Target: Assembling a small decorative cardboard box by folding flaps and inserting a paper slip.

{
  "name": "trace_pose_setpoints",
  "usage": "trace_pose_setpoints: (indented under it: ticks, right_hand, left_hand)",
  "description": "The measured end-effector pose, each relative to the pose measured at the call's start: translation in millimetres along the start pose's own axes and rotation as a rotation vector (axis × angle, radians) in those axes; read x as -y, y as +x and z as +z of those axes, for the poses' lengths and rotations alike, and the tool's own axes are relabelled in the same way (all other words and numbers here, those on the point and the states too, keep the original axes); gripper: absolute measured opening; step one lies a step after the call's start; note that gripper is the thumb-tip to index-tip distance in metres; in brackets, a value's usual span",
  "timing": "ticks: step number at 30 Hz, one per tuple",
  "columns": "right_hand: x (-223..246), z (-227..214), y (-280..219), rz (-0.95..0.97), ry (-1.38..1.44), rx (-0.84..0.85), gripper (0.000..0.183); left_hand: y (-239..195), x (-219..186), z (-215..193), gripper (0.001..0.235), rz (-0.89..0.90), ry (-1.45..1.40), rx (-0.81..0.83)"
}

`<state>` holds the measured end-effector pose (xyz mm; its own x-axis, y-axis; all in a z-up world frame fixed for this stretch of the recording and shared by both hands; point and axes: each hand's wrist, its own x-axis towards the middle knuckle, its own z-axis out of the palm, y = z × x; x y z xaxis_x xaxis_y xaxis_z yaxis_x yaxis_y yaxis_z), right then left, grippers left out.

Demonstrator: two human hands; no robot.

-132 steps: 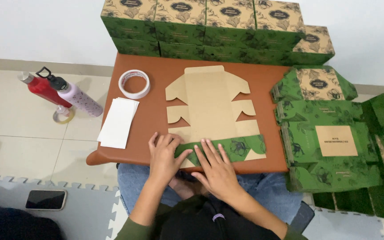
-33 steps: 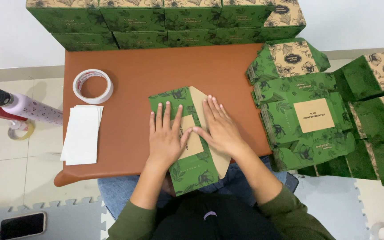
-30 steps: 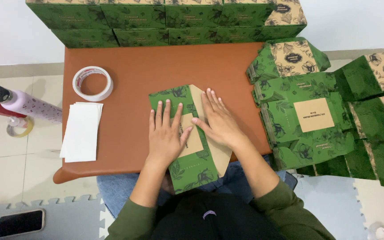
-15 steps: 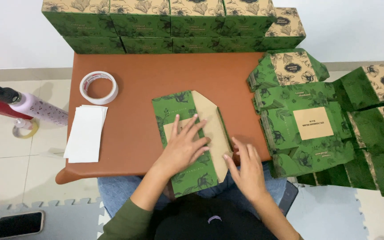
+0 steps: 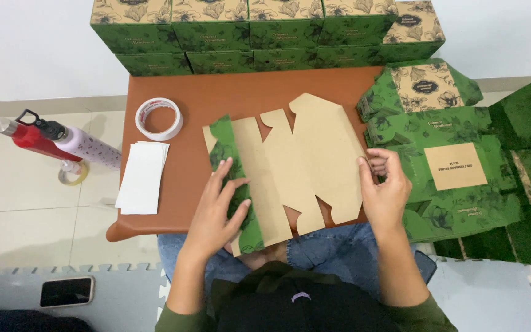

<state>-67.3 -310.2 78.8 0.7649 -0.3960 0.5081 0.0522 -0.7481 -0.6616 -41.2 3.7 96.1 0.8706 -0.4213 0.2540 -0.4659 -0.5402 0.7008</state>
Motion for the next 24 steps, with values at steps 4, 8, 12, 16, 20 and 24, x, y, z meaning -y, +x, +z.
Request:
trace_pose_setpoints:
  ticks: [4, 8, 12, 16, 20, 24]
  right_hand:
    - [23, 15, -8, -0.125, 0.059, 0.047, 0.042]
    - [51, 31, -25, -0.249, 0.204, 0.5, 0.068]
    - [54, 45, -31, -0.362, 0.075, 0.948, 0.09]
    - [51, 69, -15, -0.275, -0.155, 1.025, 0.09]
    - [37, 108, 15, -0.264, -0.301, 1.011, 0.089]
    - [32, 158, 52, -0.24, -0.359, 0.943, 0.084]
  left_hand:
    - [-7, 12, 17, 0.054, -0.047, 0.064, 0.092]
    - [-10, 24, 27, 0.084, -0.059, 0.189, 0.005]
    - [-19, 46, 35, 0.096, -0.085, 0.386, 0.002]
    - [-25, 48, 39, 0.108, -0.108, 0.428, 0.023]
    - [-27, 54, 43, 0.107, -0.079, 0.483, -0.01]
    - [-26, 55, 44, 0.108, -0.062, 0.497, -0.04]
